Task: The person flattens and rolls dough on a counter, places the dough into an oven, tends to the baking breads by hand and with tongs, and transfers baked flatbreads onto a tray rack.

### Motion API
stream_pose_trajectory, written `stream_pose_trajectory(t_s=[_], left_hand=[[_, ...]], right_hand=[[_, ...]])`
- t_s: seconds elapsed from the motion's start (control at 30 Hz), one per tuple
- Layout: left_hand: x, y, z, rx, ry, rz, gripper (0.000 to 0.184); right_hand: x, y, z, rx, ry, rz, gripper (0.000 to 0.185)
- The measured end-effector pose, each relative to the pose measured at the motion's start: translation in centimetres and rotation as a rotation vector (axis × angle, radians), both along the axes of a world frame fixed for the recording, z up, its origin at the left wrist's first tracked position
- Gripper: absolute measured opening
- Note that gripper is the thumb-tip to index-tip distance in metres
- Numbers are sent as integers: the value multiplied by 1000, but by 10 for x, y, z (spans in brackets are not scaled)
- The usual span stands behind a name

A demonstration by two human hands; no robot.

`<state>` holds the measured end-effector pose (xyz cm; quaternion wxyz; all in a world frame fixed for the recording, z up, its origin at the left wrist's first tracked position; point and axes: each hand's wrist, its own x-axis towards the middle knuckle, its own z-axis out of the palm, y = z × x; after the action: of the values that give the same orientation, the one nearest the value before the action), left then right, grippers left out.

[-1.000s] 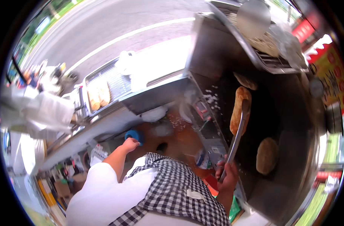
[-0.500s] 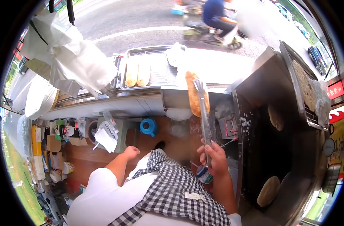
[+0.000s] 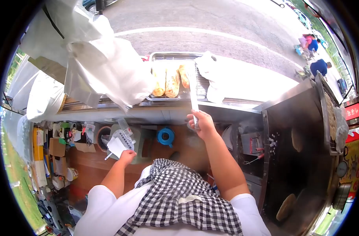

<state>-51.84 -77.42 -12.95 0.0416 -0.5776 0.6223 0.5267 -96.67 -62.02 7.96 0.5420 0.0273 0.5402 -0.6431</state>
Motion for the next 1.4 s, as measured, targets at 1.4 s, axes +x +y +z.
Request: stream_pose_trajectory(t_s=[1.4], left_hand=[[-113,2,-11,124,-113,-417,38]], right_hand=[[111,275,104,-97,134,-205,47]])
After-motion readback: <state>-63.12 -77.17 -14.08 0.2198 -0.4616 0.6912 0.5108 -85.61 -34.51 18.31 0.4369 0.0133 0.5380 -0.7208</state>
